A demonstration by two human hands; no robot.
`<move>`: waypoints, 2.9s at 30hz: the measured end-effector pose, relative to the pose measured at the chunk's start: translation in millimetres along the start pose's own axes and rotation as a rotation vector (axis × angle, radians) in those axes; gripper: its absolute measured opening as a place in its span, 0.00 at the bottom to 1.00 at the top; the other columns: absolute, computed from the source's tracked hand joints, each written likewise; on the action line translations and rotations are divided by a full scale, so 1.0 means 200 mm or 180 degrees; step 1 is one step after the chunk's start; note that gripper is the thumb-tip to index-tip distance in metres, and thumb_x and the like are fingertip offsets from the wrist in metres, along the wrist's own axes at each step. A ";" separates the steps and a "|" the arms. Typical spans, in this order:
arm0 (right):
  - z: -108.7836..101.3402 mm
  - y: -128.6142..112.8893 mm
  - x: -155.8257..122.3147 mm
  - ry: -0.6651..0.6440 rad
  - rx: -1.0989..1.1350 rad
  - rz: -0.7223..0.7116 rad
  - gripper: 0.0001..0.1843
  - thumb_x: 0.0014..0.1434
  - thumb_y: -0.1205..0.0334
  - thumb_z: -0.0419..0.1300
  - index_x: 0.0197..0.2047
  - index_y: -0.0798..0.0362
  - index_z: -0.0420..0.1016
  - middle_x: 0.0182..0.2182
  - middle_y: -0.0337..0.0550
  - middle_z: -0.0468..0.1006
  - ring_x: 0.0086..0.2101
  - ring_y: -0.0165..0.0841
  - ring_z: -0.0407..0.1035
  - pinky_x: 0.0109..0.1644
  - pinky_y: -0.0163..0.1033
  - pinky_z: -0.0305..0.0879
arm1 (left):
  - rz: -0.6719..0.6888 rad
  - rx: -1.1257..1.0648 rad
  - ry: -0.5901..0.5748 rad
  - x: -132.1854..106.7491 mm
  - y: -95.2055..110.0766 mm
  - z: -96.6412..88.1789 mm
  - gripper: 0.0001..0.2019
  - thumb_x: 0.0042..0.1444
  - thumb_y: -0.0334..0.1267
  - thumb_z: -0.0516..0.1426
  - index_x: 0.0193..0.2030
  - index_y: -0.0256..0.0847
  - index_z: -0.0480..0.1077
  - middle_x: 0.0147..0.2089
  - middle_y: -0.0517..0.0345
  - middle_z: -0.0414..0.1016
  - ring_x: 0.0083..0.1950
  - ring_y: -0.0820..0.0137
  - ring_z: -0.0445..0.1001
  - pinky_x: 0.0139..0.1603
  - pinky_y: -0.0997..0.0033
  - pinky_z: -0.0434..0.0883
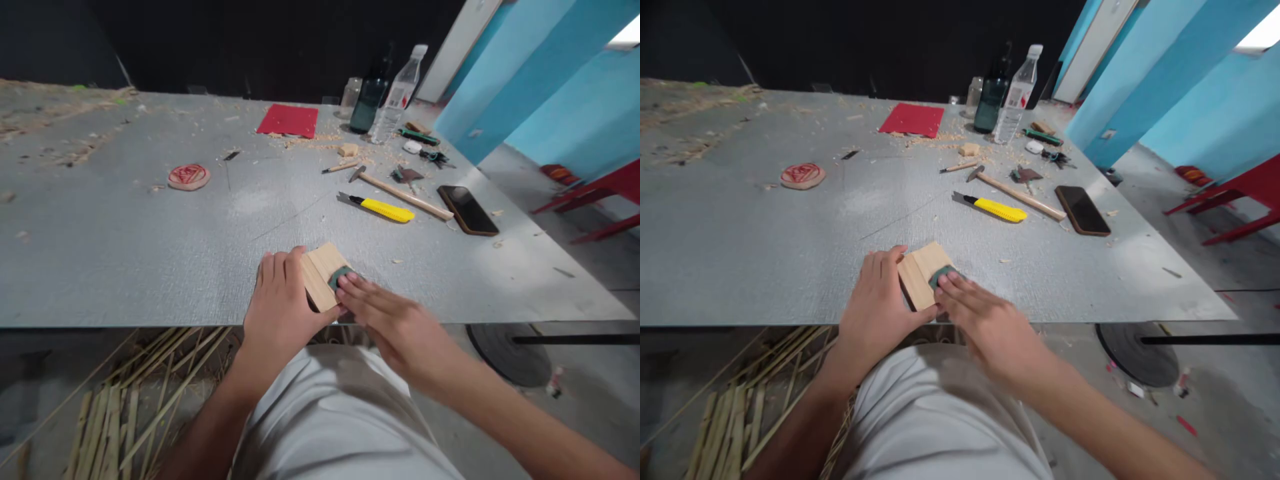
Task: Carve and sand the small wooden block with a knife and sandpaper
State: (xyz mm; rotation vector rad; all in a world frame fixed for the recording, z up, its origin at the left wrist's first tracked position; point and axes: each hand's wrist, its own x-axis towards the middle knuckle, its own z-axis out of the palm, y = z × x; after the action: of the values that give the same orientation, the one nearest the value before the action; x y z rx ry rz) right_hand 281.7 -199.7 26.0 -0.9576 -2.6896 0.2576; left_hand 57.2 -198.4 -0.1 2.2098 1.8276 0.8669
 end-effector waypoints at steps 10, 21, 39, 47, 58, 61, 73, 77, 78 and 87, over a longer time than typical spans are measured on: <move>0.03 0.03 0.30 -0.0196 0.0006 0.0301 0.33 0.61 0.77 0.57 0.69 0.65 0.71 0.69 0.59 0.71 0.70 0.45 0.64 0.73 0.52 0.66 | 0.0305 -0.0046 0.0147 -0.01 -0.02 0.01 0.38 0.50 0.47 0.74 0.59 0.41 0.57 0.54 0.46 0.69 0.57 0.50 0.68 0.58 0.45 0.73; 0.00 -0.10 0.03 -0.0078 0.0194 0.0375 0.29 0.68 0.77 0.51 0.71 0.64 0.69 0.71 0.59 0.68 0.71 0.40 0.62 0.77 0.50 0.59 | 0.0519 0.0249 0.0092 -0.03 -0.01 0.01 0.23 0.58 0.45 0.66 0.53 0.43 0.60 0.52 0.46 0.68 0.54 0.49 0.67 0.56 0.41 0.72; 0.01 -0.13 0.10 -0.0087 0.0316 0.0463 0.28 0.69 0.74 0.52 0.71 0.63 0.70 0.71 0.57 0.67 0.72 0.39 0.61 0.79 0.47 0.55 | 0.0556 0.0124 0.0413 -0.05 -0.02 0.04 0.27 0.58 0.37 0.65 0.59 0.39 0.58 0.55 0.42 0.68 0.55 0.48 0.68 0.56 0.42 0.73; 0.05 -0.02 0.28 -0.0011 0.0150 0.0452 0.30 0.63 0.73 0.60 0.68 0.64 0.72 0.68 0.62 0.72 0.70 0.45 0.65 0.74 0.51 0.64 | 0.0567 0.0071 0.0351 -0.04 -0.02 0.02 0.32 0.53 0.37 0.68 0.59 0.42 0.57 0.53 0.46 0.68 0.55 0.48 0.69 0.55 0.43 0.74; 0.03 -0.18 0.09 -0.0129 0.0122 0.0360 0.30 0.64 0.76 0.55 0.69 0.63 0.73 0.70 0.60 0.70 0.70 0.44 0.65 0.76 0.51 0.62 | 0.0281 0.0117 0.0490 -0.04 -0.01 0.04 0.29 0.53 0.33 0.64 0.58 0.40 0.56 0.52 0.46 0.67 0.54 0.49 0.69 0.57 0.43 0.74; 0.05 -0.15 0.20 -0.0086 0.0084 0.0388 0.28 0.65 0.75 0.56 0.68 0.64 0.73 0.68 0.60 0.72 0.68 0.46 0.67 0.74 0.51 0.64 | 0.0332 0.0039 0.0413 -0.03 -0.01 0.02 0.30 0.50 0.31 0.65 0.57 0.41 0.56 0.51 0.47 0.66 0.53 0.51 0.69 0.53 0.46 0.75; 0.04 -0.15 0.07 -0.0079 -0.0024 0.0321 0.32 0.63 0.78 0.55 0.69 0.62 0.72 0.69 0.60 0.71 0.69 0.45 0.66 0.74 0.52 0.65 | 0.0101 -0.0040 0.0392 -0.03 0.00 0.02 0.30 0.52 0.33 0.66 0.58 0.42 0.56 0.53 0.47 0.67 0.55 0.50 0.69 0.55 0.46 0.74; 0.04 -0.13 0.15 -0.0039 0.0047 0.0395 0.28 0.65 0.77 0.54 0.67 0.62 0.74 0.69 0.59 0.71 0.69 0.44 0.66 0.75 0.51 0.64 | 0.0206 -0.0162 0.0372 -0.02 -0.01 0.02 0.32 0.49 0.35 0.69 0.56 0.44 0.56 0.53 0.49 0.66 0.56 0.49 0.70 0.55 0.46 0.74; 0.04 -0.11 0.23 -0.0043 0.0044 0.0395 0.26 0.65 0.76 0.57 0.66 0.64 0.75 0.69 0.60 0.72 0.69 0.45 0.66 0.75 0.51 0.64 | 0.0159 -0.0179 0.0344 -0.02 -0.01 0.02 0.34 0.48 0.34 0.70 0.56 0.44 0.56 0.53 0.49 0.66 0.57 0.49 0.70 0.56 0.46 0.74; 0.03 -0.09 0.20 -0.0097 -0.0048 0.0326 0.30 0.63 0.78 0.56 0.68 0.63 0.73 0.68 0.63 0.72 0.69 0.46 0.67 0.73 0.54 0.66 | -0.0054 -0.0130 0.0290 -0.01 0.01 0.02 0.34 0.51 0.38 0.70 0.58 0.42 0.57 0.54 0.47 0.68 0.59 0.48 0.69 0.59 0.43 0.74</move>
State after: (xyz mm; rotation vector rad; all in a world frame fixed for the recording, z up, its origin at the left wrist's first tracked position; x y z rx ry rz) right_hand 239.7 -188.9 32.3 -1.1064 -2.6771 0.2754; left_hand 60.1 -199.7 -2.5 2.1610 1.8476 1.0082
